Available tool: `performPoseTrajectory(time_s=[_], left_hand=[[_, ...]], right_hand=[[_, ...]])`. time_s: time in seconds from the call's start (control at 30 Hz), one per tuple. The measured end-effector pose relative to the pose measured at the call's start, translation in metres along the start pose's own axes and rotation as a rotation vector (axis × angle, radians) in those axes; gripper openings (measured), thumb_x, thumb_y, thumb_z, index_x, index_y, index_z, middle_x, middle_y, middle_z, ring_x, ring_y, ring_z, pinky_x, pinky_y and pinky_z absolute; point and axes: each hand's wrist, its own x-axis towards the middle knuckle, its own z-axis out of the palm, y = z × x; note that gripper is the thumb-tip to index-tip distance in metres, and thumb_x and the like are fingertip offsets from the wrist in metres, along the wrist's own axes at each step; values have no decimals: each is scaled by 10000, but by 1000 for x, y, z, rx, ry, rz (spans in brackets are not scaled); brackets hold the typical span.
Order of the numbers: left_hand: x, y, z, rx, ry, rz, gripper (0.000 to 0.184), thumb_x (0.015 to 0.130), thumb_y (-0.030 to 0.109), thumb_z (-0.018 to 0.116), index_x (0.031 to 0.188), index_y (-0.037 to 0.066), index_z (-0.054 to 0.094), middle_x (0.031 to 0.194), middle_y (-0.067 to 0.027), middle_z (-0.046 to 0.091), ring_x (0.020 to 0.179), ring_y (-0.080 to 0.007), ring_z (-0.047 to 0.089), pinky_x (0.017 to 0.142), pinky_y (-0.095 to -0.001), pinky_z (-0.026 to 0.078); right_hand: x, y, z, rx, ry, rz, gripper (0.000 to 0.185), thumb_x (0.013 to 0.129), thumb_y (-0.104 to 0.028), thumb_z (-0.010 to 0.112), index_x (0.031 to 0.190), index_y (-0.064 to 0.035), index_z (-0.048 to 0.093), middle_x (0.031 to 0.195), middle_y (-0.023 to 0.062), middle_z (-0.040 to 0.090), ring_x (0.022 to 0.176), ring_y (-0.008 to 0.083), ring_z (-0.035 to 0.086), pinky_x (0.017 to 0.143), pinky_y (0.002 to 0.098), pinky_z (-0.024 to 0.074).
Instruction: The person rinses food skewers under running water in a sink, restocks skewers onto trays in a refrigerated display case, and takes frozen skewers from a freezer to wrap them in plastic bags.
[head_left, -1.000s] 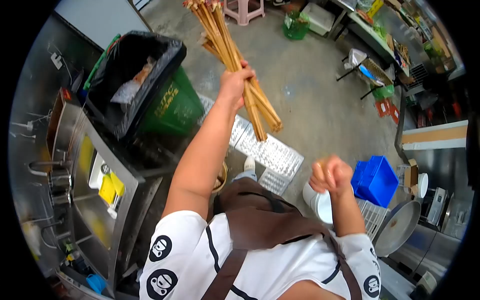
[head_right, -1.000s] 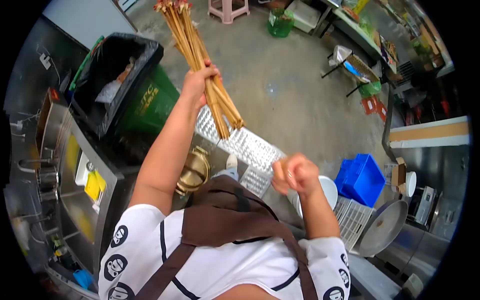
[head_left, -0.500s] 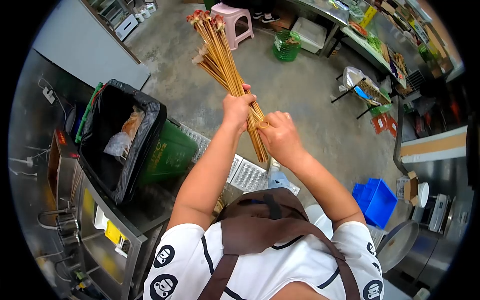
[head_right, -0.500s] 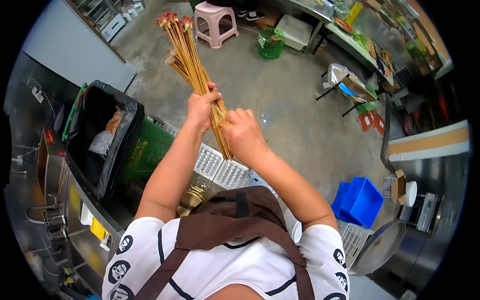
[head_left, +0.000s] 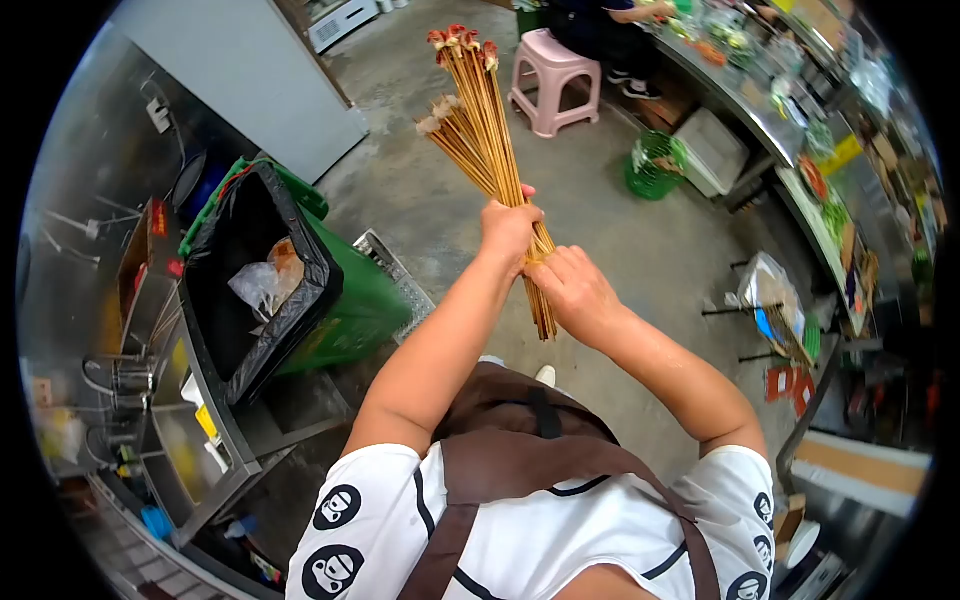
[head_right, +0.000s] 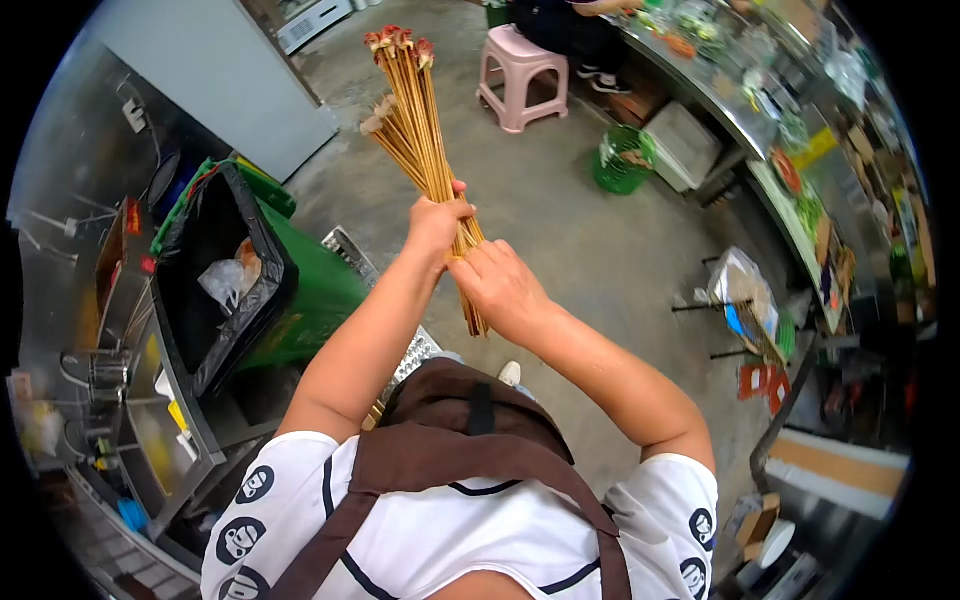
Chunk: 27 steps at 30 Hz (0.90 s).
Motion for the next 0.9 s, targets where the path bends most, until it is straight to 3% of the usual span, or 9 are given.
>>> performPoseTrajectory(time_s=[0.27, 0.43, 0.53, 0.7, 0.73, 0.83, 0.87, 0.9], left_hand=[[115, 25, -5, 53, 196, -53, 289, 686, -82, 597, 916, 56, 492, 734, -59, 509, 596, -182, 533, 521, -323, 446], [206, 53, -21, 72, 183, -69, 295, 686, -93, 586, 917, 58, 481, 757, -63, 496, 610, -183, 525, 523, -321, 442], [280, 66, -39, -57, 212, -98, 291, 693, -104, 569, 913, 58, 471, 768, -73, 483, 612, -195, 518, 517, -330, 443], [405, 102, -80, -113, 292, -62, 281, 714, -94, 558, 920, 68, 453, 741, -82, 491, 603, -205, 529, 496, -350, 457], [428, 117, -90, -138, 282, -49, 283, 716, -95, 556, 920, 69, 451, 740, -81, 494, 605, -203, 530, 503, -343, 463], [480, 161, -108, -220, 222, 15, 279, 704, -88, 569, 910, 68, 463, 750, -70, 494, 625, -190, 524, 528, -328, 458], [501, 173, -114, -282, 172, 62, 274, 691, -80, 584, 898, 65, 478, 760, -60, 490, 643, -178, 516, 546, -320, 447], [525, 178, -125, -283, 180, 61, 274, 691, -80, 584, 898, 65, 478, 760, -60, 490, 643, -178, 516, 546, -320, 447]], right_hand=[[76, 110, 53, 169, -144, -34, 193, 726, -3, 544, 907, -35, 487, 730, 129, 527, 660, 324, 540, 613, 404, 438], [146, 168, 83, 275, -509, 159, 200, 708, -12, 539, 881, -68, 455, 713, 154, 561, 601, 365, 559, 528, 449, 445], [183, 194, 89, 312, -667, 95, 214, 716, -33, 544, 903, -82, 452, 686, 151, 564, 594, 365, 556, 530, 451, 440], [230, 226, 86, 708, -930, 370, 238, 708, -33, 564, 920, -80, 466, 690, 126, 560, 665, 336, 563, 590, 404, 444], [236, 240, 86, 796, -936, 472, 230, 730, -38, 564, 942, -77, 484, 722, 79, 574, 682, 242, 587, 608, 343, 456], [228, 339, 110, 1387, -578, 897, 251, 710, -1, 600, 932, -66, 501, 828, -11, 544, 706, 72, 527, 615, 233, 442], [237, 373, 108, 1529, -431, 1074, 260, 684, 21, 592, 913, -70, 509, 817, 8, 540, 674, 97, 509, 612, 246, 433], [234, 408, 118, 1888, -166, 1045, 238, 684, 26, 567, 896, -67, 512, 799, 20, 535, 642, 118, 491, 603, 263, 419]])
